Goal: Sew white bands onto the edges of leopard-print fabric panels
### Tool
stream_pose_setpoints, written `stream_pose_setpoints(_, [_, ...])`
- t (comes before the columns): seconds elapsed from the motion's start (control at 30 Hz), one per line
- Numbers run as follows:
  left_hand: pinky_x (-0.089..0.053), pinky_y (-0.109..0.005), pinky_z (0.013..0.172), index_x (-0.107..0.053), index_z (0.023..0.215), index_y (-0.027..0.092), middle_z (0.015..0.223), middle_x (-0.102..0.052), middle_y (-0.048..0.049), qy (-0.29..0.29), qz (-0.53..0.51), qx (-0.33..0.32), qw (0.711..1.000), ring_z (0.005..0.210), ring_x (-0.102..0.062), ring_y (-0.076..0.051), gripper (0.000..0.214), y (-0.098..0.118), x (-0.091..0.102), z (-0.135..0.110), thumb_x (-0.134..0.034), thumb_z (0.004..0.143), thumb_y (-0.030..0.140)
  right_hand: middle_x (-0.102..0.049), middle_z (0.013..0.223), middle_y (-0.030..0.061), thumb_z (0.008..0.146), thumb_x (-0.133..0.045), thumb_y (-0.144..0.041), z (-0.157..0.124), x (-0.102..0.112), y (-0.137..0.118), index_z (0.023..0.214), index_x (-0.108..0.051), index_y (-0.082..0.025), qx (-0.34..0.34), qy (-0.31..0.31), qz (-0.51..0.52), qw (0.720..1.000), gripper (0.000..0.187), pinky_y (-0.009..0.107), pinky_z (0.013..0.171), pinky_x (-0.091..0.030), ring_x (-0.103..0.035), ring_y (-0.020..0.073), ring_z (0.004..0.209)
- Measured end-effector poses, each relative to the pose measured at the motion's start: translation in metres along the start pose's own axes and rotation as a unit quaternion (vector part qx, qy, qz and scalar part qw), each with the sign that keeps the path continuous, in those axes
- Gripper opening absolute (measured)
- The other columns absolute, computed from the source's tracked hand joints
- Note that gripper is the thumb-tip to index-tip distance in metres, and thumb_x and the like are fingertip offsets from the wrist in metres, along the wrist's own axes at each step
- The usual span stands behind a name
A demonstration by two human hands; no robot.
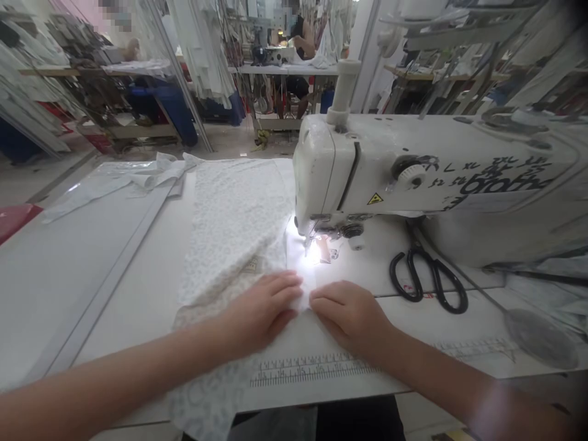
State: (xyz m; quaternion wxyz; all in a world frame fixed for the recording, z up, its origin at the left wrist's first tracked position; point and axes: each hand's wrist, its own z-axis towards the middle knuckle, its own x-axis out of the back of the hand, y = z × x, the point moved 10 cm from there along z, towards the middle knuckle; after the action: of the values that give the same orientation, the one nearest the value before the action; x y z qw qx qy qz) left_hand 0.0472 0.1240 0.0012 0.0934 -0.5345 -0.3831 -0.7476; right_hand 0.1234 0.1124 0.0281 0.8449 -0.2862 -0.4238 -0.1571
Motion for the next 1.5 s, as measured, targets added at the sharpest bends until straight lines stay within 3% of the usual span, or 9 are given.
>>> stream_pose_setpoints(0.1, [-0.035, -0.051, 0.101, -0.044, 0.126, 0.021, 0.132, -0.047, -0.0088, -0.005, 0.012, 0.034, 0.999, 0.125, -0.038, -0.024, 0.035, -0.004, -0.003, -0.001, -0.040, 0.091, 0.020, -0.067, 0.080, 0.0062, 0.090, -0.040, -0.013, 0.007, -0.001, 0.010, 0.081, -0.062, -0.015, -0.003, 0.004, 0.000, 1.000, 0.024, 0.029, 0.066, -0.045, -0.058, 0.0175, 0.075])
stream_pose_setpoints(0.2, [-0.032, -0.054, 0.101, -0.043, 0.128, 0.023, 0.134, -0.046, -0.0066, -0.033, 0.031, 0.019, 0.999, 0.128, -0.035, -0.026, 0.037, -0.007, -0.006, 0.002, -0.039, 0.091, 0.022, -0.067, 0.080, 0.0055, 0.089, -0.041, -0.012, 0.012, -0.005, 0.020, 0.079, -0.062, -0.015, -0.006, 0.002, -0.002, 1.000, 0.024, 0.029, 0.067, -0.044, -0.058, 0.0175, 0.075])
stream_pose_setpoints(0.57, [-0.032, -0.047, 0.102, -0.044, 0.129, 0.027, 0.138, -0.041, -0.0055, -0.059, 0.064, -0.026, 0.996, 0.130, -0.032, -0.025, 0.038, -0.035, 0.010, 0.027, -0.041, 0.091, 0.031, -0.064, 0.087, 0.0049, 0.092, -0.040, -0.015, 0.024, -0.011, 0.050, 0.088, -0.064, -0.018, -0.010, -0.010, -0.043, 0.999, 0.025, 0.033, 0.078, -0.041, -0.056, 0.0181, 0.084])
stream_pose_setpoints(0.87, [-0.034, -0.043, 0.101, -0.047, 0.125, 0.023, 0.132, -0.047, -0.0075, -0.053, 0.056, -0.050, 0.996, 0.124, -0.039, -0.023, 0.037, -0.046, 0.024, 0.046, -0.045, 0.089, 0.029, -0.065, 0.101, 0.0106, 0.093, -0.038, -0.021, 0.027, -0.010, 0.054, 0.104, -0.063, -0.014, -0.030, -0.005, -0.099, 0.995, 0.028, 0.038, 0.077, -0.044, -0.058, 0.0231, 0.090])
stream_pose_setpoints(1.2, [-0.036, -0.043, 0.098, -0.047, 0.124, 0.022, 0.128, -0.048, -0.0085, -0.045, 0.053, -0.027, 0.997, 0.121, -0.040, -0.025, 0.038, -0.052, 0.027, 0.048, -0.048, 0.087, 0.029, -0.065, 0.093, 0.0079, 0.089, -0.041, -0.015, 0.022, 0.003, 0.049, 0.095, -0.061, -0.014, -0.022, 0.039, -0.073, 0.996, 0.021, 0.036, 0.073, -0.044, -0.056, 0.0210, 0.082])
stream_pose_setpoints(1.37, [-0.034, -0.041, 0.100, -0.047, 0.125, 0.025, 0.130, -0.047, -0.0060, -0.062, 0.060, -0.006, 0.996, 0.123, -0.038, -0.024, 0.037, -0.054, 0.026, 0.047, -0.045, 0.089, 0.034, -0.065, 0.096, 0.0085, 0.089, -0.041, -0.015, 0.022, 0.003, 0.053, 0.094, -0.060, -0.014, -0.037, 0.032, -0.073, 0.996, 0.020, 0.036, 0.072, -0.045, -0.057, 0.0204, 0.079])
stream_pose_setpoints(1.5, [-0.033, -0.040, 0.101, -0.047, 0.125, 0.027, 0.134, -0.044, -0.0043, -0.061, 0.061, 0.001, 0.996, 0.126, -0.035, -0.024, 0.037, -0.054, 0.024, 0.045, -0.044, 0.089, 0.036, -0.066, 0.085, 0.0095, 0.088, -0.040, -0.018, 0.021, 0.002, 0.061, 0.093, -0.060, -0.014, -0.063, 0.021, -0.103, 0.992, 0.022, 0.038, 0.071, -0.045, -0.056, 0.0223, 0.075])
